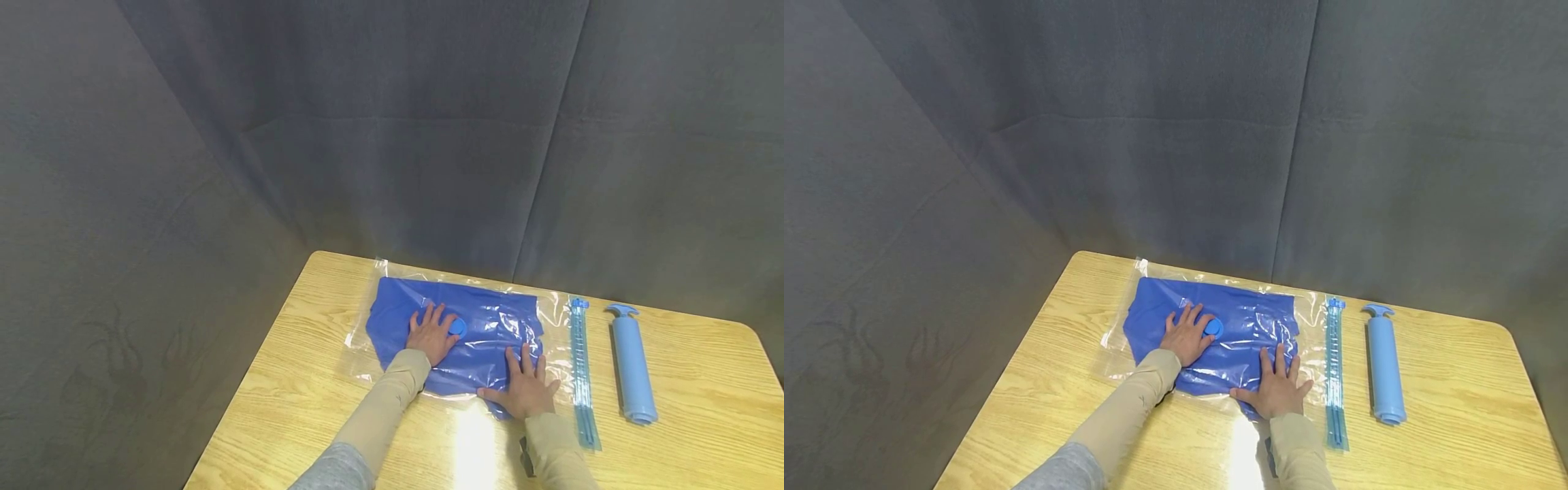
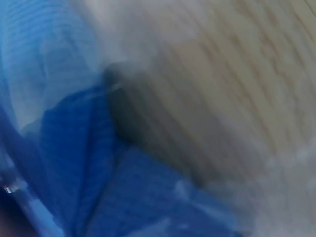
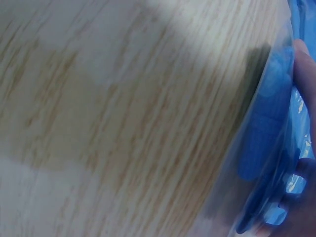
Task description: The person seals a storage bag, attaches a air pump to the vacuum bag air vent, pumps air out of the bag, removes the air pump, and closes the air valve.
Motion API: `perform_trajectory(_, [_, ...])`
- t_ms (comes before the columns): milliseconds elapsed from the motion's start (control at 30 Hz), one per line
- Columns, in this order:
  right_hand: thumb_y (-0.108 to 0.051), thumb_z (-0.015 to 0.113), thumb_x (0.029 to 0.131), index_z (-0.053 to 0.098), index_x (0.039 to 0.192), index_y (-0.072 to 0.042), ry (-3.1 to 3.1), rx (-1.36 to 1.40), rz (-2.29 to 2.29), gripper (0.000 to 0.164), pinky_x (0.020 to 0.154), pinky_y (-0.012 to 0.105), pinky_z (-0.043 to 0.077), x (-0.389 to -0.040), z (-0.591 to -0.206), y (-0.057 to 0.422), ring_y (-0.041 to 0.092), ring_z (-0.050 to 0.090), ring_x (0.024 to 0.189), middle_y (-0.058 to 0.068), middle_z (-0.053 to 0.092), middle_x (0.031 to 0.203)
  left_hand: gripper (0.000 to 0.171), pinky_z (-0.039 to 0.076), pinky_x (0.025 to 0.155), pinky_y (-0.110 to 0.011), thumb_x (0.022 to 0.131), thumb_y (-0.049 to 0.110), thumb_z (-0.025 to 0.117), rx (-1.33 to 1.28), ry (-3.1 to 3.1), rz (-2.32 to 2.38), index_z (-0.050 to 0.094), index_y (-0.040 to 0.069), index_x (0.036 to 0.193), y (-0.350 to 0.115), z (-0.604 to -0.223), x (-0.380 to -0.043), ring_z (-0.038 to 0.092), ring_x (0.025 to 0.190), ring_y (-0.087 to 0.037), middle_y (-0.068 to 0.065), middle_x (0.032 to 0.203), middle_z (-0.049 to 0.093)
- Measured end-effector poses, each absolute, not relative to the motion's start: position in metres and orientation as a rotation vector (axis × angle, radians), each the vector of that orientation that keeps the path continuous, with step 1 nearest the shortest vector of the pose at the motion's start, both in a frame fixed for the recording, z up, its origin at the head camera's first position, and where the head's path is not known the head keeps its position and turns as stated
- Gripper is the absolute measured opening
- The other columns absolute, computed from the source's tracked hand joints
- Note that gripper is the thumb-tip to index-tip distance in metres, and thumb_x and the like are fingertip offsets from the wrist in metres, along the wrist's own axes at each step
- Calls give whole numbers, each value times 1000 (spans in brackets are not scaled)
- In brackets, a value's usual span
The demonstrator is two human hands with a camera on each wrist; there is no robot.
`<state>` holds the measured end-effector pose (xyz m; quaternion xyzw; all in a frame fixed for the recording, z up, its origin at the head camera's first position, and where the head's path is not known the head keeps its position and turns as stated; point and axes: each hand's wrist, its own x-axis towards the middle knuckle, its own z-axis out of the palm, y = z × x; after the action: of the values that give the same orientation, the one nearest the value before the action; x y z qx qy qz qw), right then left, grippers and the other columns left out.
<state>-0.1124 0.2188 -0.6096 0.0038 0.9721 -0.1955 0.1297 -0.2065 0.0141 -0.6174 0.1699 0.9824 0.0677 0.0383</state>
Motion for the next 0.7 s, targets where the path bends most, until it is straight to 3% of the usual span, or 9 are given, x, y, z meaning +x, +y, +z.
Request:
perform_trajectory(200, [-73, 66, 70, 24, 151, -2, 2807, 20, -567, 116, 96, 86, 7, -111, -605, 218, 62, 2, 139, 31, 5, 157, 48, 28, 112, -51, 95, 51, 51, 492, 3014, 210, 49, 22, 133, 15, -619, -207, 30, 145, -25, -2, 153, 38])
perform_trajectory(467, [-74, 65, 69, 24, 151, -2, 2809, 16, -553, 116, 96, 85, 7, -110, -606, 219, 62, 2, 139, 30, 5, 157, 48, 29, 111, -51, 95, 51, 51, 489, 3024, 222, 49, 19, 131, 14, -622, -208, 30, 145, -25, -2, 152, 39])
perform_trajectory(567, [-74, 65, 69, 24, 151, -2, 2811, 19, -555, 116, 96, 85, 7, -111, -606, 219, 62, 2, 139, 30, 5, 157, 49, 29, 111, -51, 95, 51, 52, 488, 3022, 235, 48, 20, 133, 14, -622, -208, 31, 145, -25, -2, 152, 40])
perform_trajectory(700, [-74, 65, 69, 24, 151, -2, 2812, 24, -559, 117, 96, 85, 7, -112, -607, 219, 61, 2, 139, 30, 5, 157, 51, 30, 109, -53, 94, 50, 53, 521, 3027, 268, 43, 30, 140, 13, -621, -209, 32, 144, -28, -4, 151, 40])
